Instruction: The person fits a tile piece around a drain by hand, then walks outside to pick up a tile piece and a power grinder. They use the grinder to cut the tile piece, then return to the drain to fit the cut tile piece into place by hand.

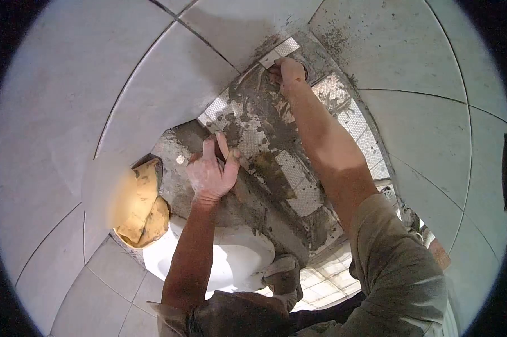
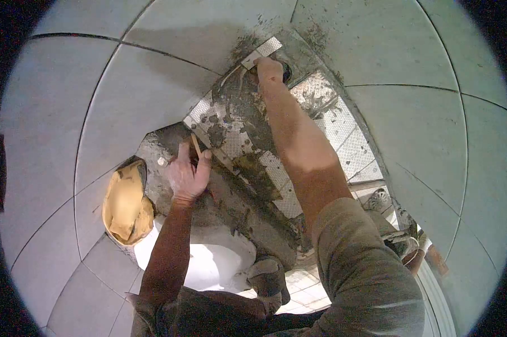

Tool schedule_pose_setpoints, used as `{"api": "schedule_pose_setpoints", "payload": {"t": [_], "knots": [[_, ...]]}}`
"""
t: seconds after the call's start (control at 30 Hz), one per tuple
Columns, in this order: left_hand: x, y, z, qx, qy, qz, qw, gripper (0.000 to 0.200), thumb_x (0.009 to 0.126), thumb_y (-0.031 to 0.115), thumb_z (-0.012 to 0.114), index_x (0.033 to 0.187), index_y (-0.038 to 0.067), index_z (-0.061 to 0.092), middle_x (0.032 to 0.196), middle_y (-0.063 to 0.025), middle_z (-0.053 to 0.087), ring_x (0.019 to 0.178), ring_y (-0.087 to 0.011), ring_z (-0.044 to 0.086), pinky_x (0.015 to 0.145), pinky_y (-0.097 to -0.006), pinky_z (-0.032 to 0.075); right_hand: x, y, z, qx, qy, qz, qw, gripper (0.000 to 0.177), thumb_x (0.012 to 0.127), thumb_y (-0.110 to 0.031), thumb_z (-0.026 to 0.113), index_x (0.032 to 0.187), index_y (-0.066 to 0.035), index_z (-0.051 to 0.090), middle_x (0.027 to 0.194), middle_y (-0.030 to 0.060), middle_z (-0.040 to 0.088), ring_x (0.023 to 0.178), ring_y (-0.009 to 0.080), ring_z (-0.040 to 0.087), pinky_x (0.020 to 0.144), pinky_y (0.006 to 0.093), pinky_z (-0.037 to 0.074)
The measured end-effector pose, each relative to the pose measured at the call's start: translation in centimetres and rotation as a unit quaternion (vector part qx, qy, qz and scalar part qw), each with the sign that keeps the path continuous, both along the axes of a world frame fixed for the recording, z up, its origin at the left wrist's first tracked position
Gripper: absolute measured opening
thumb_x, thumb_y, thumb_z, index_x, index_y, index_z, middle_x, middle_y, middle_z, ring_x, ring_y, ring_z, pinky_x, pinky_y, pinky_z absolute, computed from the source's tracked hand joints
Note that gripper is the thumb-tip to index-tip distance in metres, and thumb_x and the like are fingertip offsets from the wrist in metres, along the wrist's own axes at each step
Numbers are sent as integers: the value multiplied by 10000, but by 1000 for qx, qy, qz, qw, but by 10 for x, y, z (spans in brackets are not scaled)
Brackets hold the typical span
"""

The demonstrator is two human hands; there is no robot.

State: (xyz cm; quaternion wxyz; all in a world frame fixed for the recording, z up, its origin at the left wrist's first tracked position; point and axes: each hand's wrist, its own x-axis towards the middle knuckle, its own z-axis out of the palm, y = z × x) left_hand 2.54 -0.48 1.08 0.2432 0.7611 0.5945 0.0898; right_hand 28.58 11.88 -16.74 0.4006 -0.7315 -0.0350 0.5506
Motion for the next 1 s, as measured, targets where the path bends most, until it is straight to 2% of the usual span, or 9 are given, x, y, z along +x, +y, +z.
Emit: {"api": "schedule_pose_setpoints", "payload": {"t": [0.07, 0.2, 0.27, 0.47, 0.67, 0.77, 0.87, 0.97, 1.0], "knots": [[0, 1, 1, -14, 10, 3, 1000, 484, 808, 448, 635, 1044, 29, 583, 599, -130, 606, 572, -340, 639, 582, -421, 515, -8, -5, 34, 2, 63, -104, 993, 169, 901, -117, 559, 959, 31, 617, 815, 123, 639, 715, 248, 616, 667, 374, 537], [0, 1, -2, 12, 22, -8, 1000, 483, 806, 443, 635, 1055, 32, 583, 589, -126, 609, 553, -347, 633, 597, -421, 517, -6, -5, 13, 28, 53, -98, 993, 156, 888, -113, 566, 930, 26, 621, 803, 123, 638, 703, 244, 614, 686, 366, 535], [1, 1, -1, 10, 16, -13, 1000, 487, 807, 447, 630, 1059, 33, 580, 583, -125, 609, 548, -349, 632, 598, -421, 518, 5, -1, -64, 112, -98, 63, 987, 151, 879, -116, 572, 909, 24, 621, 804, 125, 634, 686, 243, 603, 678, 360, 533], [2, 2, 1, 1, 26, -15, 1000, 533, 824, 476, 603, 1105, 24, 565, 579, -134, 604, 571, -353, 638, 604, -433, 519, 4, 2, -89, 120, -119, 64, 983, 155, 871, -123, 588, 906, 26, 619, 802, 127, 632, 693, 234, 610, 625, 362, 524], [1, 1, 1, 13, 16, -16, 1000, 537, 833, 481, 595, 1114, 23, 566, 579, -141, 605, 582, -355, 642, 615, -434, 521, 8, -3, -48, 79, -140, 125, 979, 174, 862, -135, 606, 865, 36, 637, 846, 124, 654, 684, 233, 615, 614, 363, 515], [0, 1, 1, -16, 21, -7, 1000, 535, 833, 472, 600, 1116, 20, 568, 595, -152, 612, 596, -355, 648, 619, -430, 523, 19, -2, -102, 167, -229, 154, 946, 173, 860, -134, 606, 888, 30, 656, 870, 119, 664, 675, 250, 614, 634, 365, 507], [1, 1, 2, -5, 27, -9, 1000, 535, 833, 464, 605, 1118, 14, 568, 603, -157, 617, 594, -357, 649, 625, -433, 525, 9, -9, 20, 48, -207, 145, 966, 172, 856, -122, 598, 931, 13, 676, 882, 116, 665, 712, 259, 622, 660, 382, 504], [-1, 1, -1, -50, 19, 6, 999, 541, 831, 455, 609, 1130, 6, 566, 606, -157, 622, 586, -354, 651, 628, -431, 527, 15, -4, -46, 159, -263, 215, 927, 200, 829, -141, 623, 944, 12, 684, 861, 116, 670, 762, 245, 629, 685, 391, 511], [-2, 1, -4, -20, 6, 0, 1000, 547, 830, 457, 610, 1133, 4, 565, 601, -154, 621, 580, -354, 650, 632, -431, 528, 13, -4, -41, 159, -262, 215, 927, 200, 829, -141, 623, 944, 12, 684, 861, 116, 670, 762, 245, 629, 685, 391, 511]]}}
